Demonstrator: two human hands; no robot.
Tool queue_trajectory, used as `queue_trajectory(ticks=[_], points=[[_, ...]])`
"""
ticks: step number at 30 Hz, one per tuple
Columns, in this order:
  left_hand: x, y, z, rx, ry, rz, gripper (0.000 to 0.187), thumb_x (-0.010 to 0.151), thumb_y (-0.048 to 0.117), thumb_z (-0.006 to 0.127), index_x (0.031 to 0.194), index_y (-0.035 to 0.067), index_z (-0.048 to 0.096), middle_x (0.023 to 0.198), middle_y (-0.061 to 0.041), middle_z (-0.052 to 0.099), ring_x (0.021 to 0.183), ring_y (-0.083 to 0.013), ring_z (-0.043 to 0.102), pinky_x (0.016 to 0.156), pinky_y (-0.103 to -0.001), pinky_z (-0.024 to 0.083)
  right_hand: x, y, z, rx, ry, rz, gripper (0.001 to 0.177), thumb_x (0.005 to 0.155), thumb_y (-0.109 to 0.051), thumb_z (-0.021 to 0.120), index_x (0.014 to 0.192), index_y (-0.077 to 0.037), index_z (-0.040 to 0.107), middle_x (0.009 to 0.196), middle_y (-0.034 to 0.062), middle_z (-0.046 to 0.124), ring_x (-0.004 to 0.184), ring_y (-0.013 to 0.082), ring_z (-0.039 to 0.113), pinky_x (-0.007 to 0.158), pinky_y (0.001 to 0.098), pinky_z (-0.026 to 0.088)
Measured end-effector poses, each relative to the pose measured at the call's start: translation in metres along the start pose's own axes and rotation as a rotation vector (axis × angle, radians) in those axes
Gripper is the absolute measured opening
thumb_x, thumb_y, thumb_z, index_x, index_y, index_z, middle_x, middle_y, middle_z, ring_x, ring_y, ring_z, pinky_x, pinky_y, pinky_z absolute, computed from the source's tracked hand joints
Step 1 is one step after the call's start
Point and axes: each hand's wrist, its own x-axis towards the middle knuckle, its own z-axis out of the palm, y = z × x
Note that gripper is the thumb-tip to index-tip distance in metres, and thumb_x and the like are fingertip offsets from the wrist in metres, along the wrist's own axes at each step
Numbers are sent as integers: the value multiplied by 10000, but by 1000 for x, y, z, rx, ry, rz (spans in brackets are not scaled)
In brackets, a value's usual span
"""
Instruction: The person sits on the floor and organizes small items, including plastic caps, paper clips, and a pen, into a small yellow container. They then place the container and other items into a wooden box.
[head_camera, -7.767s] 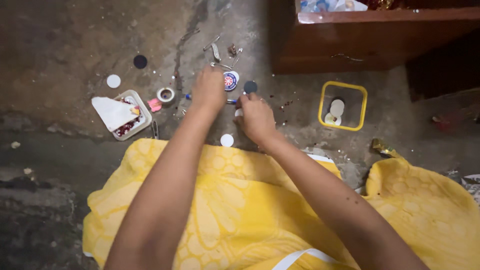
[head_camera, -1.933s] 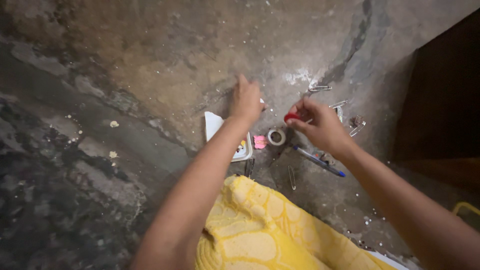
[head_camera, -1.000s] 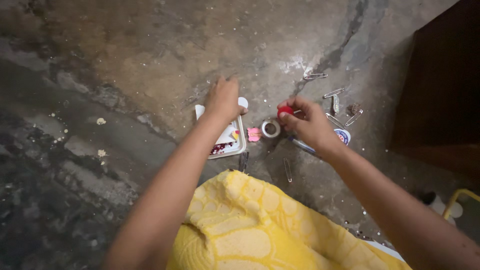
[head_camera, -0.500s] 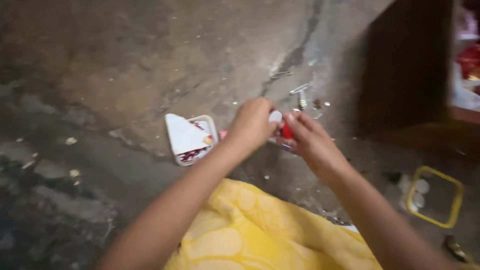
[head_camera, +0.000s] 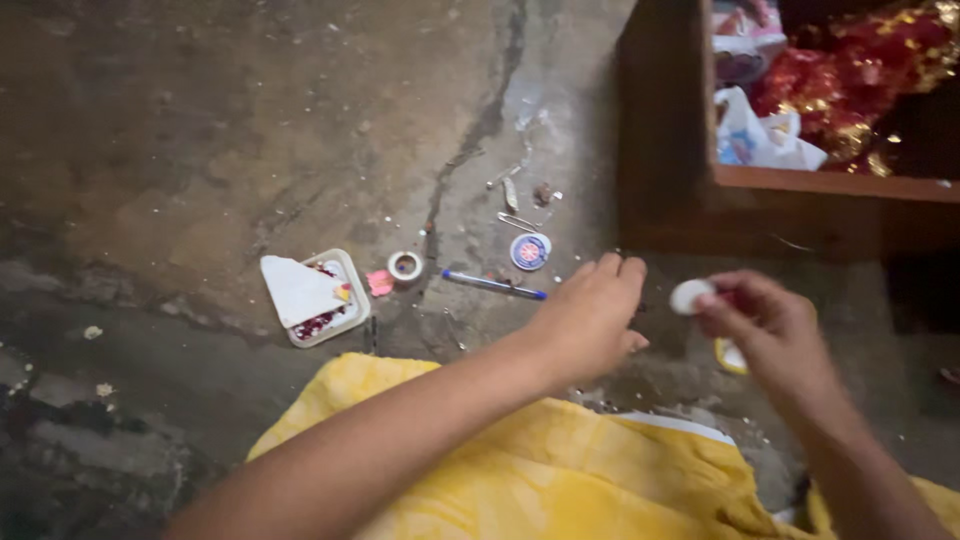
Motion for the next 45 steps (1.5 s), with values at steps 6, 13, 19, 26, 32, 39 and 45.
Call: queue_trajectory(ticks=[6, 13, 19, 26, 32, 39, 45], points=[[5, 19, 36, 375, -256, -96, 450, 775, 182, 795, 1143, 0, 612, 1117, -184, 651, 1075, -354, 635, 878, -475, 528, -12, 17, -81, -680, 188, 45, 366, 935, -271, 763, 1249, -86, 729, 984, 144, 763, 851, 253, 745, 777, 389, 574], [0, 11, 38, 612, -155, -87, 298, 739, 127, 708, 1023, 40, 681, 1044, -153, 688, 997, -313, 686, 785, -464, 555, -19, 2, -66, -764, 178, -422, 411, 850, -242, 777, 1216, -69, 705, 1163, 164, 698, 978, 343, 690, 819, 426, 549], [-63, -114, -92, 533, 84, -488, 269, 733, 158, 803, 916, -12, 704, 990, -274, 677, 973, -463, 650, 841, -524, 530, -19, -62, 23, -543, -105, -414, 315, 862, -239, 739, 1148, -112, 709, 1088, 104, 717, 803, 325, 700, 724, 424, 563], [-194, -183, -190, 563, -70, -829, 1072, 577, 298, 980, 1439, -2, 418, 1426, -242, 503, 1344, -403, 471, 1110, -470, 399, -12, -101, 157, -433, -335, -710, 269, 873, -167, 710, 1135, -107, 699, 1089, 135, 692, 974, 367, 683, 828, 449, 547], [-208, -210, -184, 383, -31, -552, 1309, 536, 276, 983, 1558, -23, 221, 1602, -263, 295, 1494, -410, 284, 1214, -444, 264, -7, -125, 283, -463, -418, -899, 520, 762, -159, 766, 1257, -72, 632, 1236, 144, 636, 1140, 379, 603, 935, 464, 498], [-209, -230, -171, 279, -60, -504, 1440, 443, 256, 1030, 1537, -56, 146, 1607, -299, 188, 1502, -441, 188, 1206, -461, 222, 25, -125, 366, -707, -445, -981, 1184, 489, -415, 952, 1437, -3, 375, 1491, 203, 439, 1354, 401, 437, 1054, 553, 354], [-209, -217, -165, 295, -52, -565, 1415, 448, 229, 1022, 1541, -18, 160, 1600, -241, 253, 1491, -426, 229, 1215, -463, 250, 39, -126, 377, -741, -481, -919, 1222, 513, -394, 933, 1522, -45, 337, 1466, 162, 460, 1336, 361, 463, 1070, 496, 401]])
